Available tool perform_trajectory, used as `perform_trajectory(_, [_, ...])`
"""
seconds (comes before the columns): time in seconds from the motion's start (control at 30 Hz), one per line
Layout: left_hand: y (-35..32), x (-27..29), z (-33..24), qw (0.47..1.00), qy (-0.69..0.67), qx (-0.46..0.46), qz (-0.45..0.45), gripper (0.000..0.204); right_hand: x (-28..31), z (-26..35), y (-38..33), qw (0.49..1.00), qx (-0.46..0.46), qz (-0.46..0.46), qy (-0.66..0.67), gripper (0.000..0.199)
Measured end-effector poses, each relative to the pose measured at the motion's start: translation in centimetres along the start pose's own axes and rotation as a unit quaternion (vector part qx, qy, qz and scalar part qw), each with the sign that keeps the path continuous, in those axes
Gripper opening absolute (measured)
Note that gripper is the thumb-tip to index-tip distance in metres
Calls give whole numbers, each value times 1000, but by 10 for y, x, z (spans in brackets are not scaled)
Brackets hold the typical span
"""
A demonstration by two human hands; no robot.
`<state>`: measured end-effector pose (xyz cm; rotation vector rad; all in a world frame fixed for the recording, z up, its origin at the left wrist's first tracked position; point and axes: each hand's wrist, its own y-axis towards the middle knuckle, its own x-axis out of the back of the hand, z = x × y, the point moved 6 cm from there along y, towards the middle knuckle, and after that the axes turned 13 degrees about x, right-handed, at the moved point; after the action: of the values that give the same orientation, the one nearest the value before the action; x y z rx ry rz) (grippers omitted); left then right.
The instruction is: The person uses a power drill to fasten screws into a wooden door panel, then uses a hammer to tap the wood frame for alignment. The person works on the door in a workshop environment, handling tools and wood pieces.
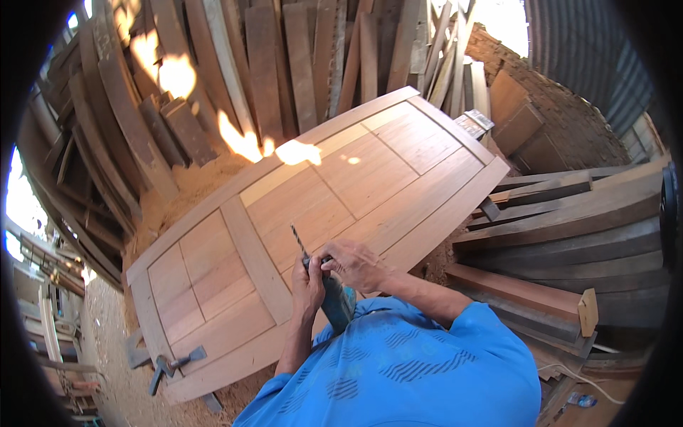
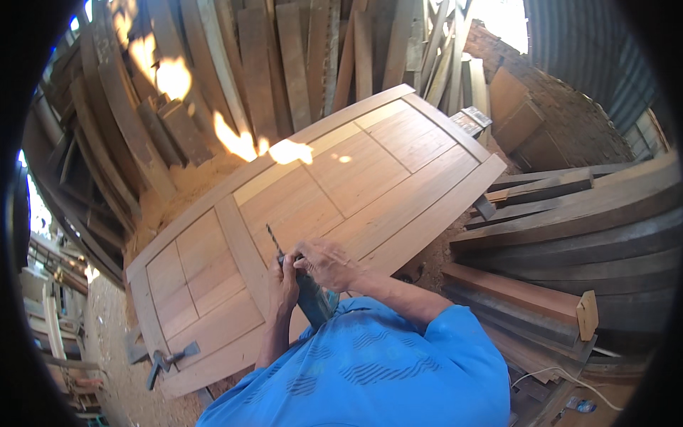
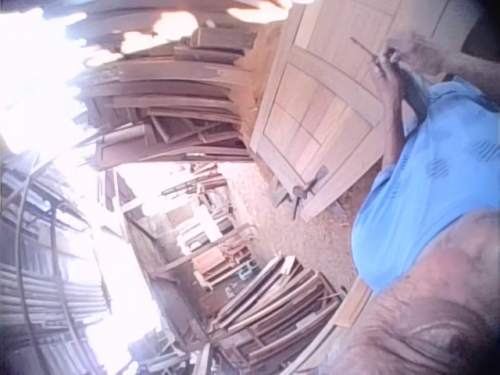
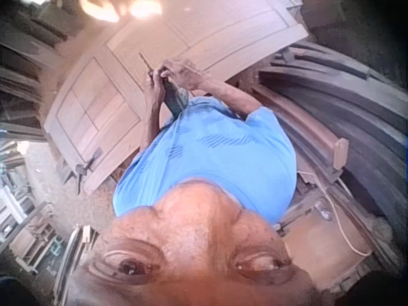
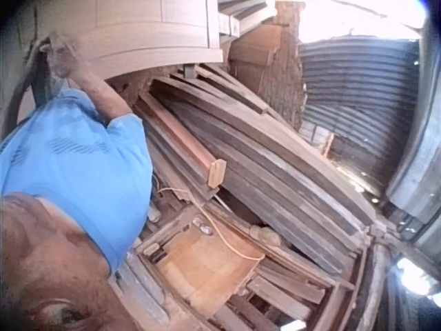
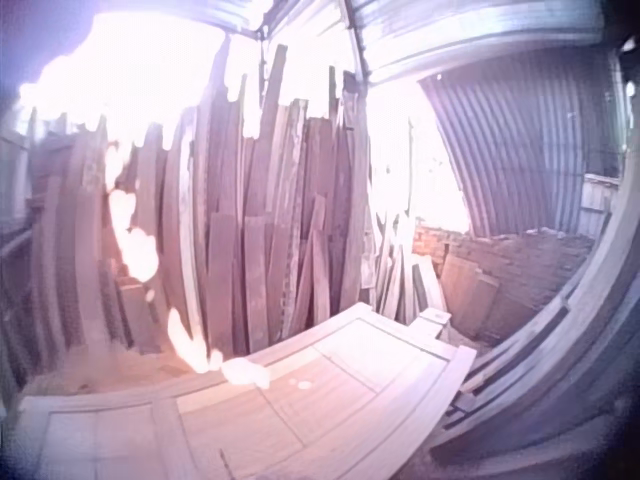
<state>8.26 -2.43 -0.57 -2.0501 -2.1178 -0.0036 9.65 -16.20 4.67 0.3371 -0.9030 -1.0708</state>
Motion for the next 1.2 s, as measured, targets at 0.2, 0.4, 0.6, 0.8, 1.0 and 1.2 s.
perform_trajectory(0.2, [-5,-3,-9,999,20,-19,-16,27,2,11,-3,996,-39,-77,-20,10])
perform_trajectory(0.4, [-17,-9,-24,999,29,-19,-20,25,-4,3,-17,984,-138,-110,-3,8])
perform_trajectory(0.6, [-14,-12,-17,999,-24,20,12,21,4,-1,-17,967,-230,-80,71,16])
perform_trajectory(0.8, [-6,1,5,968,-226,74,76,36,8,11,-4,996,-79,-32,-26,16])
perform_trajectory(1.0, [1,9,15,927,-303,137,174,39,30,21,-6,986,-151,-68,32,17])
perform_trajectory(1.2, [4,13,24,939,-293,135,122,37,26,27,-2,994,-103,-11,-43,16])
